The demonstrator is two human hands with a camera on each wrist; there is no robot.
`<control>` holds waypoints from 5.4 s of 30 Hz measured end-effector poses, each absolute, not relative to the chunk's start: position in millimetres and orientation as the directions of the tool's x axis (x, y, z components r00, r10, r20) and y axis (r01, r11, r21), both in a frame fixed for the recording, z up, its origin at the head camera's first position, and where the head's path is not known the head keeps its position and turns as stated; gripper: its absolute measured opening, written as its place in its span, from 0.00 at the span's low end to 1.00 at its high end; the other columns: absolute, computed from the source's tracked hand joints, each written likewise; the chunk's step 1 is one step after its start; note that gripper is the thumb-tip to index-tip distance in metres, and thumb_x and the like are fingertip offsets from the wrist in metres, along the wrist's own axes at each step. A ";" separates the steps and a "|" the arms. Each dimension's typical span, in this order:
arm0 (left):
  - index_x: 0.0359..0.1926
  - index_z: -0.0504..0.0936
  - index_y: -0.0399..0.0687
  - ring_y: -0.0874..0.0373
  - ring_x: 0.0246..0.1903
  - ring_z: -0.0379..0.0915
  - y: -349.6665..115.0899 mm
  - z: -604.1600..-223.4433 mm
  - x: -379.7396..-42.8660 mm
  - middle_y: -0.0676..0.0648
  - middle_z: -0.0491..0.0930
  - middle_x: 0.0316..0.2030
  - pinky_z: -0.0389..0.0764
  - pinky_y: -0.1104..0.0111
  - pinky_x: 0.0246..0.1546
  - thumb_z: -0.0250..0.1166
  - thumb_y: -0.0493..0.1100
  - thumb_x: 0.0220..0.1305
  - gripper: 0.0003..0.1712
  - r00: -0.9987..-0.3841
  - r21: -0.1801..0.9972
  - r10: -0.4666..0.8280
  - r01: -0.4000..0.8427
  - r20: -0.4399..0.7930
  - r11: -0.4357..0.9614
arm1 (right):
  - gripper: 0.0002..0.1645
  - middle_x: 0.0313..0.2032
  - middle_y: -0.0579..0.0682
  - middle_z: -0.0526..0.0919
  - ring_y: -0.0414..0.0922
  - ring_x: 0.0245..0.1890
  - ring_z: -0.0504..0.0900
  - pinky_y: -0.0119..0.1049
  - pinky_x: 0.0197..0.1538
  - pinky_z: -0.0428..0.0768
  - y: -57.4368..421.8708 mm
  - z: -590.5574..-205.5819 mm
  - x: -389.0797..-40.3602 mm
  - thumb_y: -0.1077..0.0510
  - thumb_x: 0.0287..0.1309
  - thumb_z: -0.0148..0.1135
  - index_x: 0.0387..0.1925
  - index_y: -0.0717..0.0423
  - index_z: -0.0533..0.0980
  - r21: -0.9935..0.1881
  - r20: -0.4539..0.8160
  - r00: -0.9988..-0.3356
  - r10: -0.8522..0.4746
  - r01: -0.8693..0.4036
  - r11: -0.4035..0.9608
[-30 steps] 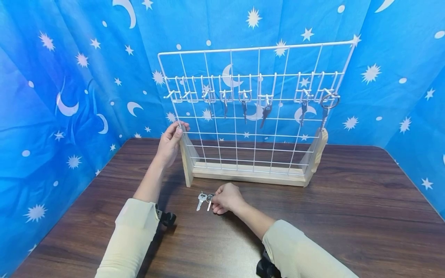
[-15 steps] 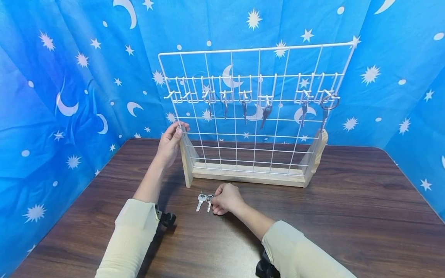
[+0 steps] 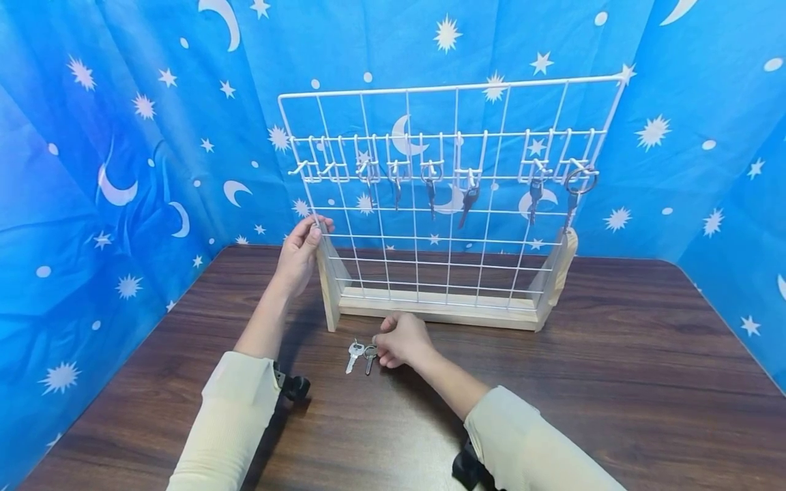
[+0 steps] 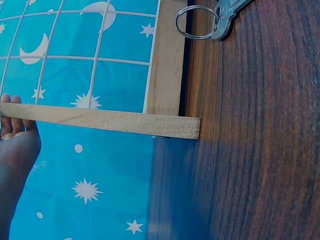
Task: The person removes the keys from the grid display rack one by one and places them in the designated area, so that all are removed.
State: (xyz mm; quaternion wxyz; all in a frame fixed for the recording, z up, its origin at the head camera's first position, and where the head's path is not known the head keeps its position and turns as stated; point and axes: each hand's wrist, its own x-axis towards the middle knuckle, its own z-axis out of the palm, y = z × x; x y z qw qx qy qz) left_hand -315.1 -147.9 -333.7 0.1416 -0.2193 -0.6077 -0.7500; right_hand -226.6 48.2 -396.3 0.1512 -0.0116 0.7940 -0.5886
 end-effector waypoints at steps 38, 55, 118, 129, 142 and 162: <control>0.52 0.69 0.32 0.40 0.56 0.64 -149.8 -334.7 -315.9 0.31 0.70 0.51 0.64 0.62 0.60 0.51 0.35 0.68 0.14 -0.858 0.850 0.078 0.483 0.507 -0.212 | 0.27 0.53 0.58 0.75 0.46 0.55 0.74 0.30 0.54 0.72 36.6 -268.3 -248.7 0.62 0.55 0.64 0.55 0.63 0.66 -0.666 0.687 -0.727 0.022 -0.617 0.419; 0.56 0.62 0.23 0.35 0.59 0.59 -149.7 -334.9 -316.0 0.24 0.63 0.55 0.63 0.61 0.61 0.50 0.35 0.69 0.21 -0.862 0.860 0.104 0.470 0.495 -0.198 | 0.11 0.31 0.57 0.84 0.45 0.30 0.83 0.34 0.35 0.81 28.2 -253.4 -254.6 0.65 0.57 0.61 0.42 0.67 0.77 -0.656 0.738 -0.652 0.174 -0.634 0.409; 0.51 0.71 0.37 0.43 0.56 0.66 -148.9 -336.0 -315.1 0.36 0.73 0.50 0.64 0.62 0.60 0.56 0.42 0.66 0.17 -0.856 0.850 0.086 0.487 0.511 -0.200 | 0.05 0.31 0.53 0.84 0.42 0.31 0.84 0.32 0.38 0.81 55.3 -267.7 -191.9 0.68 0.56 0.59 0.36 0.65 0.75 -0.741 0.668 -0.743 0.037 -0.659 0.129; 0.53 0.68 0.31 0.45 0.55 0.67 -151.2 -335.9 -315.6 0.45 0.76 0.47 0.64 0.62 0.59 0.52 0.37 0.68 0.16 -0.860 0.854 0.081 0.484 0.505 -0.190 | 0.07 0.32 0.59 0.82 0.45 0.28 0.83 0.35 0.35 0.82 71.1 -288.1 -179.7 0.72 0.55 0.58 0.38 0.67 0.74 -0.866 0.496 -0.868 -0.028 -0.497 0.051; 0.51 0.70 0.37 0.33 0.58 0.58 -150.9 -336.4 -316.6 0.30 0.69 0.52 0.64 0.61 0.60 0.54 0.39 0.67 0.14 -0.853 0.846 0.093 0.486 0.514 -0.221 | 0.09 0.29 0.62 0.81 0.42 0.26 0.83 0.38 0.35 0.82 84.7 -318.6 -180.7 0.75 0.53 0.57 0.39 0.71 0.71 -0.951 0.304 -0.949 -0.082 -0.307 0.027; 0.54 0.65 0.26 0.36 0.58 0.61 -150.8 -336.0 -316.3 0.24 0.64 0.54 0.63 0.62 0.60 0.54 0.39 0.67 0.21 -0.855 0.848 0.091 0.483 0.510 -0.217 | 0.14 0.28 0.57 0.82 0.43 0.24 0.82 0.40 0.35 0.82 85.1 -355.7 -196.4 0.74 0.52 0.56 0.42 0.73 0.67 -1.000 0.012 -0.970 -0.245 -0.006 -0.025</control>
